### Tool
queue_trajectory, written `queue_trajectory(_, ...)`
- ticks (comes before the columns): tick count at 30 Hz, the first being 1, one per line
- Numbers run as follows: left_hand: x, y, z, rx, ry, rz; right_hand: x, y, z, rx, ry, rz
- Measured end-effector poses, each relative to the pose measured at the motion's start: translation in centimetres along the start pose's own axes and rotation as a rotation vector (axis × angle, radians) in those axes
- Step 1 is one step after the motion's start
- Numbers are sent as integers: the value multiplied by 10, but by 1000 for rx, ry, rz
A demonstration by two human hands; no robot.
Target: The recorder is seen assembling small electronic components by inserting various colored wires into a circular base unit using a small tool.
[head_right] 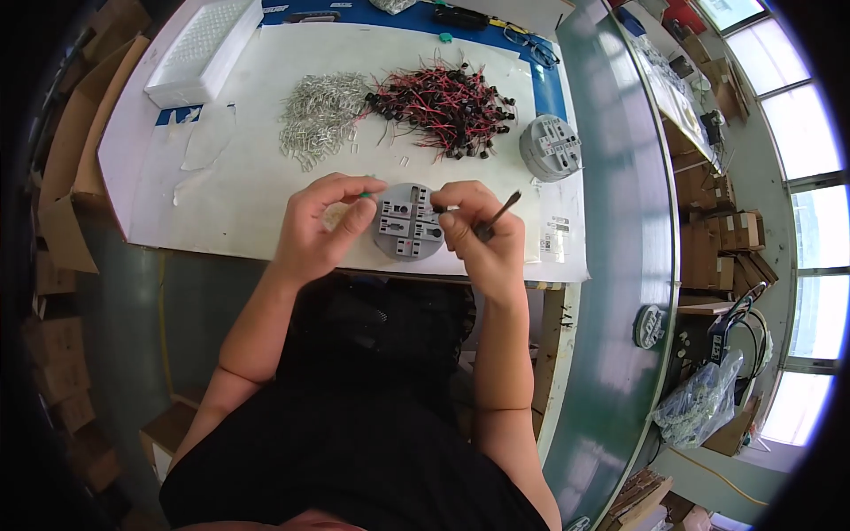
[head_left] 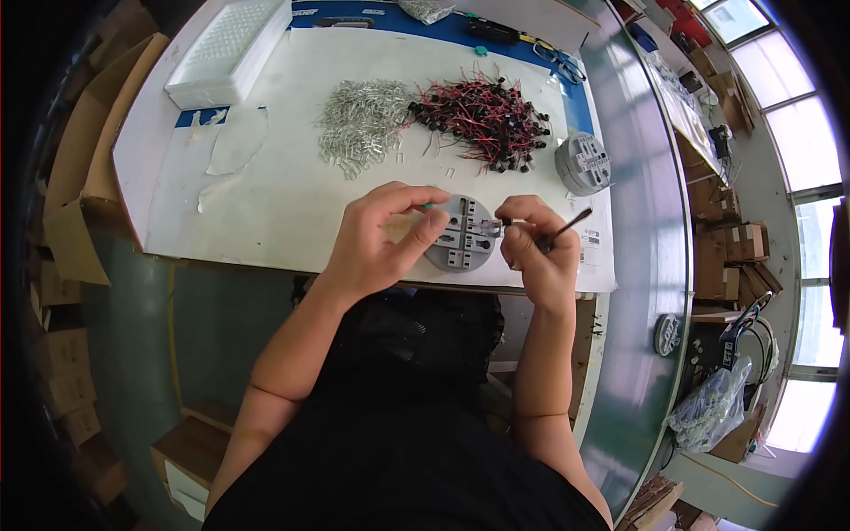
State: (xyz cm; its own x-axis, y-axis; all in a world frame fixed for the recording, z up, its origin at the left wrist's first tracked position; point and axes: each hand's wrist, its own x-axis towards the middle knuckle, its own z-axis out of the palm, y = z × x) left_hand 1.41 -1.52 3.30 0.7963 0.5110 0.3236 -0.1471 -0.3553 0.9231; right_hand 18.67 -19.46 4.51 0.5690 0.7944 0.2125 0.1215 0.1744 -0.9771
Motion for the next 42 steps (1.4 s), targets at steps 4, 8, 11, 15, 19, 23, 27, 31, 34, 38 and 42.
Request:
queue_trajectory(4, 6, 27, 2, -158, -109, -95, -11, 1, 8, 53, -93, -113)
queue_trajectory(8, 3, 31, 14, -128, -134, -115, -19, 0, 11, -44, -56, -162)
queue_trajectory(11, -3, 33, 23, -124, -137, -115, -29, -2, 10, -151, -5, -190)
queue_trajectory(15, -16, 33, 33, -84, -159, -34, -47, 0, 8, -217, 27, -216)
queue_trajectory(19, -37, 37, 36, -66, -201, 8, -69, -1, 5, -205, -33, -225)
queue_trajectory(23, -44, 34, 35, -145, -244, -62, -74, -12, 5, -364, -101, -238)
queue_trajectory(27, -47, 31, 34, -83, -255, -30, -78, -7, 5, -319, -140, -229)
queue_trajectory(31, -43, 30, 35, -78, -243, -15, -81, 12, 8, -94, -81, -116)
queue_trajectory(34, -36, 24, 33, 1, -185, 6, -78, 17, 10, -94, 4, -56)
queue_trajectory(38, -17, 11, 29, 137, -74, -37, -49, 12, 3, -364, 67, 33)
queue_trajectory(42, -4, 1, 35, 577, -22, 187, -28, 10, 5, -609, 14, 18)
